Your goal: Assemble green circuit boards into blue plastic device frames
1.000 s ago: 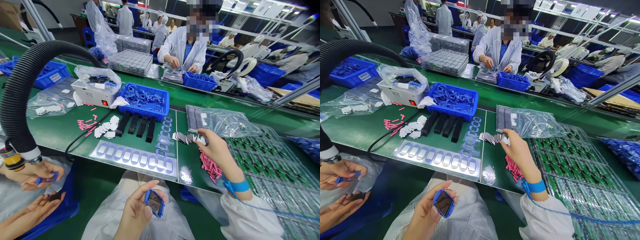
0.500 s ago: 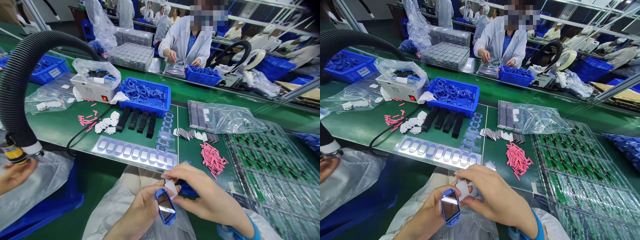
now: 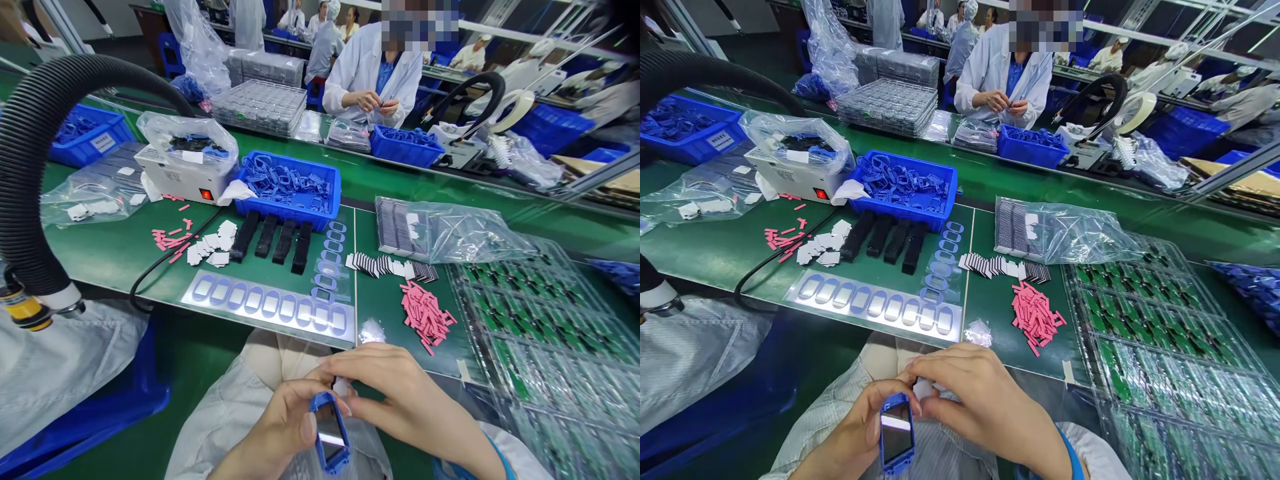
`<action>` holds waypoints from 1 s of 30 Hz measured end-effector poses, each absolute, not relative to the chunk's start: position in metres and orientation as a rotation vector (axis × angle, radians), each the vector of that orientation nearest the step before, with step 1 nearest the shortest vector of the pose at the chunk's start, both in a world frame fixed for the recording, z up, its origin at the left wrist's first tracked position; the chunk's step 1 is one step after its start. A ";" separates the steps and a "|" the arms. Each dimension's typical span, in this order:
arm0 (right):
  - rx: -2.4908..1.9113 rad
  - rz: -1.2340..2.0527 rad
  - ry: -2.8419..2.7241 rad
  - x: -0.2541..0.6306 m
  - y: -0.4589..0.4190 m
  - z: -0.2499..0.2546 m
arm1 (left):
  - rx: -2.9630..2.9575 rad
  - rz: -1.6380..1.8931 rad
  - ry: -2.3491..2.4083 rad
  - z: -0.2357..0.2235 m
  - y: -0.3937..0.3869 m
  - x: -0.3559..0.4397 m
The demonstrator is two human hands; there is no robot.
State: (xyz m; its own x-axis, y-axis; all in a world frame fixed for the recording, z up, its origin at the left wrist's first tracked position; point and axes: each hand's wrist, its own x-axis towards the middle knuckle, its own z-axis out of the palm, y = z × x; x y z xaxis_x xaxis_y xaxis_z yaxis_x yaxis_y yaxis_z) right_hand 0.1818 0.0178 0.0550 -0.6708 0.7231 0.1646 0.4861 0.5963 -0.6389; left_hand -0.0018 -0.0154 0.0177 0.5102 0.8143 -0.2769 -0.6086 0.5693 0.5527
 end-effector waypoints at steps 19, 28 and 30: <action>-1.358 -0.090 -1.762 0.227 -0.006 -0.032 | 0.253 0.858 0.672 -0.008 -0.020 -0.012; -1.325 0.534 -1.650 0.209 -0.025 -0.042 | 0.341 0.873 0.569 -0.010 -0.017 -0.019; -1.302 0.795 -1.513 0.184 -0.030 -0.035 | 0.376 0.908 0.586 -0.008 -0.016 -0.019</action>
State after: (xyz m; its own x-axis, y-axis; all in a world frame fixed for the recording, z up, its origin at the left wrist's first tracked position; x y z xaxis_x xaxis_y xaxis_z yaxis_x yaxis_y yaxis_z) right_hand 0.1840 -0.0300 -0.0346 0.0215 0.9697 0.2434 0.3499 0.2208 -0.9104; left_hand -0.0194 -0.0161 -0.0077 0.4773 0.8209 -0.3135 -0.6237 0.5677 0.5373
